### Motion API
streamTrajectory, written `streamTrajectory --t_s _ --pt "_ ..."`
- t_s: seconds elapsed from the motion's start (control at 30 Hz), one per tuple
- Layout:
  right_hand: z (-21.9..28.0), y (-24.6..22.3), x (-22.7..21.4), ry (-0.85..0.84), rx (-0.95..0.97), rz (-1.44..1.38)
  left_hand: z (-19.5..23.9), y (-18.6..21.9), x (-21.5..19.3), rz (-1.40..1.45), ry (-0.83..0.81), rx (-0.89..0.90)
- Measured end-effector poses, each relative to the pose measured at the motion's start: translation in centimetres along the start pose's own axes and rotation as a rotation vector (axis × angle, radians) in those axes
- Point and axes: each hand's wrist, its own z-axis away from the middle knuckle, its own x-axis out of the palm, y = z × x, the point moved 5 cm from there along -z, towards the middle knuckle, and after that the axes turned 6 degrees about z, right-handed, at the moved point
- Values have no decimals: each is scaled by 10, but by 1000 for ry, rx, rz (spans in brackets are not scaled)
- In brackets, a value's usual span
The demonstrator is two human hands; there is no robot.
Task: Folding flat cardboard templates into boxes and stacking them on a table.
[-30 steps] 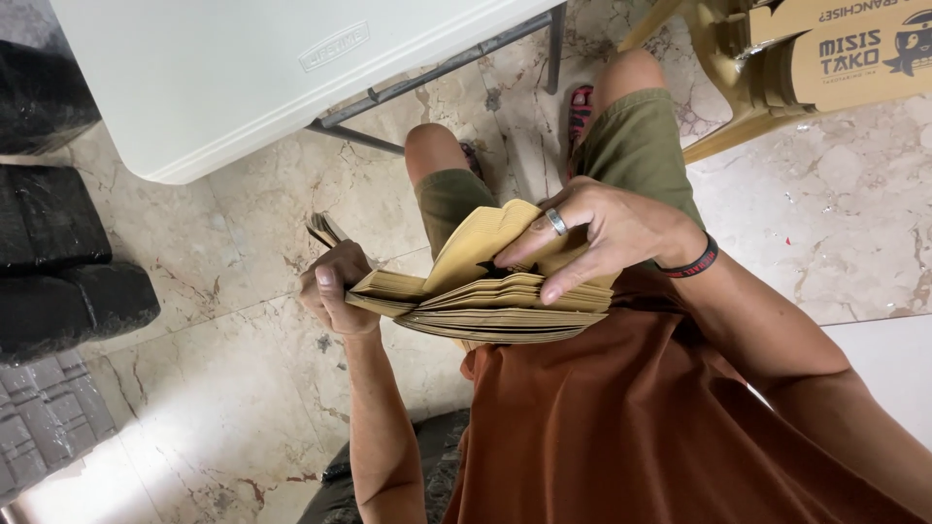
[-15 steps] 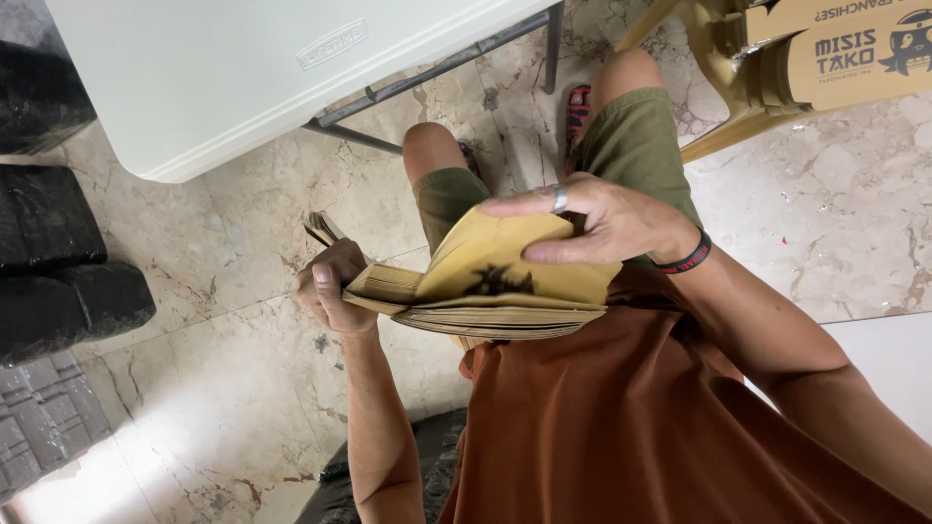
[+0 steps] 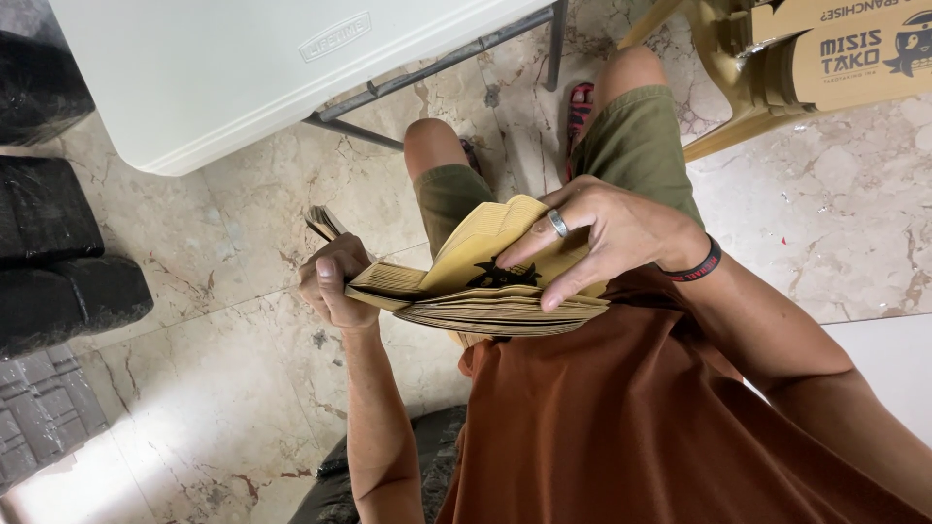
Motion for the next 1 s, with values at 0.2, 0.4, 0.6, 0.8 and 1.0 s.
streamTrajectory --t_s 0.2,0.4,0.6,0.8,1.0 --pt "2 1 0 6 8 -39 -3 1 3 13 -17 2" --pt "5 2 2 12 4 -38 -2 0 1 8 -25 -15" --pt "5 1 0 11 6 -30 -1 0 1 -6 -20 -18" --pt "5 -3 1 14 14 -5 -1 -2 1 -2 -22 -8" --pt "3 -2 3 28 -11 15 -1 1 2 9 -10 -20"
